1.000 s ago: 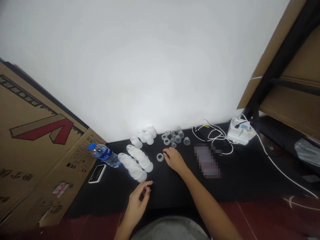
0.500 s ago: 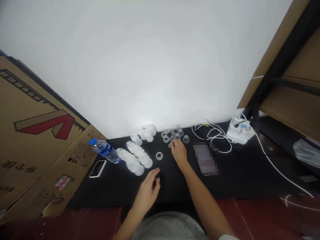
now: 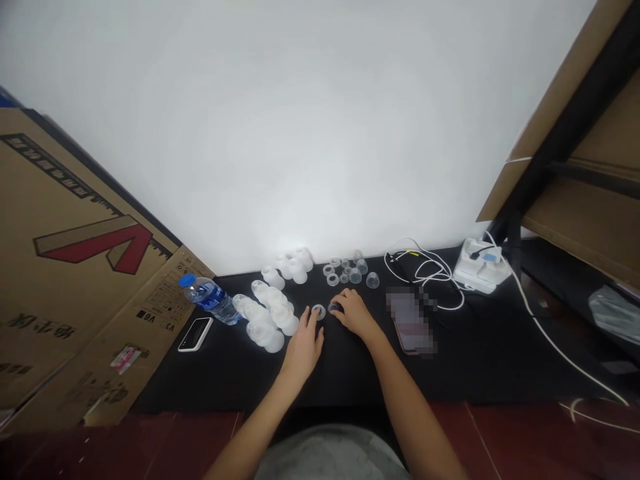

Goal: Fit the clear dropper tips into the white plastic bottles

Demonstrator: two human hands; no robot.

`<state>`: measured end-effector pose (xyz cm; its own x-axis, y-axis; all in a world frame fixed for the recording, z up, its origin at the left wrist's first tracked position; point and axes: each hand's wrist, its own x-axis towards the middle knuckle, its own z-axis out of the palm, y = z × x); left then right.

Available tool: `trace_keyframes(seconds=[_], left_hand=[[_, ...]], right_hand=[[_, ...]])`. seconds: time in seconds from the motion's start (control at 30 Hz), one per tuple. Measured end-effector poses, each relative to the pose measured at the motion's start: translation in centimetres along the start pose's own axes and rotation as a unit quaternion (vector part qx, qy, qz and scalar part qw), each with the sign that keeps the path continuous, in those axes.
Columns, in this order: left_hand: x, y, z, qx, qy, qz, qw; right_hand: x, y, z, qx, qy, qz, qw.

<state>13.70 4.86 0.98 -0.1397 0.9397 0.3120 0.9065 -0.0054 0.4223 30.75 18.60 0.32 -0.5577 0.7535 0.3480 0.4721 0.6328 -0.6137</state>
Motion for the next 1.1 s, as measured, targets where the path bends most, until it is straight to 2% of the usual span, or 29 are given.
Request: trace_keyframes(seconds=[0.13,0.23,0.3,0.4,0.5,0.67,0.83,0.97,1.03,1.1], left_hand=[[2.3,0.9,0.4,-0.124,-0.005,-0.005,0.992],[3.6,1.2,0.9,-0.290,-0.001,-0.035,0.956],[4.0,1.1,1.3,-0.393,-0.004,-0.079,0.916],[4.1,0.8,1.8,-0.484,0.011,-0.116,0.867],[4.0,0.5,2.1,-0.521,0.027,-0.125,0.844],[4.0,0.6,2.1,-0.540,0.033,-0.123,0.832],[4.2,0.6,2.3,-0.561,0.044,-0.141,0.815],[4.3,0.4,2.7,-0.574,0.036,-0.154,0.804],[4.4,0.4,2.7,-0.573,0.027,-0.149,0.805],[4.3,0.5,2.6,-0.560,0.017,-0.142,0.816]], right_hand=[[0.4,0.2,-0.4,0.109,0.047,0.069,0.991],[0.7,0.1,-0.8,0.204,0.095,0.134,0.965],[0.8,-0.1,-0.9,0.265,0.078,0.165,0.947],[0.9,-0.7,-0.8,0.374,0.010,0.206,0.904],[0.9,-1.3,-0.9,0.439,0.006,0.226,0.869],[0.7,-1.9,-1.3,0.488,0.000,0.260,0.834],[0.6,-2.1,-1.2,0.476,-0.001,0.292,0.830],[0.6,-2.2,-1.1,0.485,0.039,0.284,0.826],[0.6,-2.4,-0.9,0.487,0.052,0.276,0.827],[0.6,-2.5,-0.5,0.483,0.036,0.269,0.832]])
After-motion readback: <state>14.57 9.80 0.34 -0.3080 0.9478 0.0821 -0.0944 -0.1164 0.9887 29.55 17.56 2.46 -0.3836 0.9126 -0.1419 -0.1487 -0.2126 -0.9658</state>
